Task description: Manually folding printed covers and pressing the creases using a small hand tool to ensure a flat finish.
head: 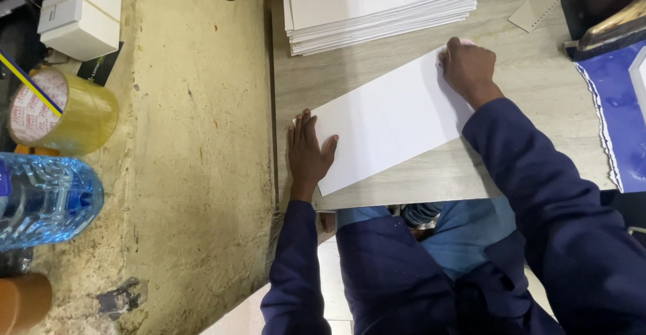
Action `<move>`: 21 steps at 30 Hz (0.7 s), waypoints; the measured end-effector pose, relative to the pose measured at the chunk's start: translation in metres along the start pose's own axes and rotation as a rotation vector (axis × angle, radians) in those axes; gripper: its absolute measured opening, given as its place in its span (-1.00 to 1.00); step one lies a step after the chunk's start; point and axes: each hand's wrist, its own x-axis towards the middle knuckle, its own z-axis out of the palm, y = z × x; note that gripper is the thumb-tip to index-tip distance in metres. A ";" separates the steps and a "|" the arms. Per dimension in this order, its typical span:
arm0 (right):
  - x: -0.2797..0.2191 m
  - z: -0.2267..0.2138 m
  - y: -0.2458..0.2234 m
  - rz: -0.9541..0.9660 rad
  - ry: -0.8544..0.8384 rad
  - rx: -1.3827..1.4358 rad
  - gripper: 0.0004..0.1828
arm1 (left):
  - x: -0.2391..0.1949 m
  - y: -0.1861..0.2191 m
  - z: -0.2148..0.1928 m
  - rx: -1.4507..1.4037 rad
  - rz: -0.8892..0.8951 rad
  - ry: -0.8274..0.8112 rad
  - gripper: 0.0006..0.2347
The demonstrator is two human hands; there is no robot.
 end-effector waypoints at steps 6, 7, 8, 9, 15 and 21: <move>0.007 0.017 0.003 0.044 0.110 0.090 -0.65 | 0.001 0.001 -0.003 -0.094 0.014 0.033 -0.42; -0.008 -0.001 0.000 0.048 0.055 0.069 -0.66 | 0.002 0.000 -0.001 -0.070 -0.016 0.020 -0.39; -0.028 -0.017 -0.004 0.055 -0.006 0.050 -0.67 | -0.001 -0.001 0.000 -0.045 -0.046 0.001 -0.37; -0.038 -0.019 -0.001 0.056 -0.008 0.049 -0.67 | -0.002 -0.001 0.000 -0.047 -0.047 -0.002 -0.37; -0.097 -0.052 0.009 0.162 -0.060 -0.010 -0.63 | 0.004 -0.002 0.004 -0.030 -0.027 -0.002 -0.36; -0.077 -0.040 0.007 0.124 -0.068 -0.077 -0.68 | 0.000 -0.001 0.003 -0.003 -0.044 0.001 -0.36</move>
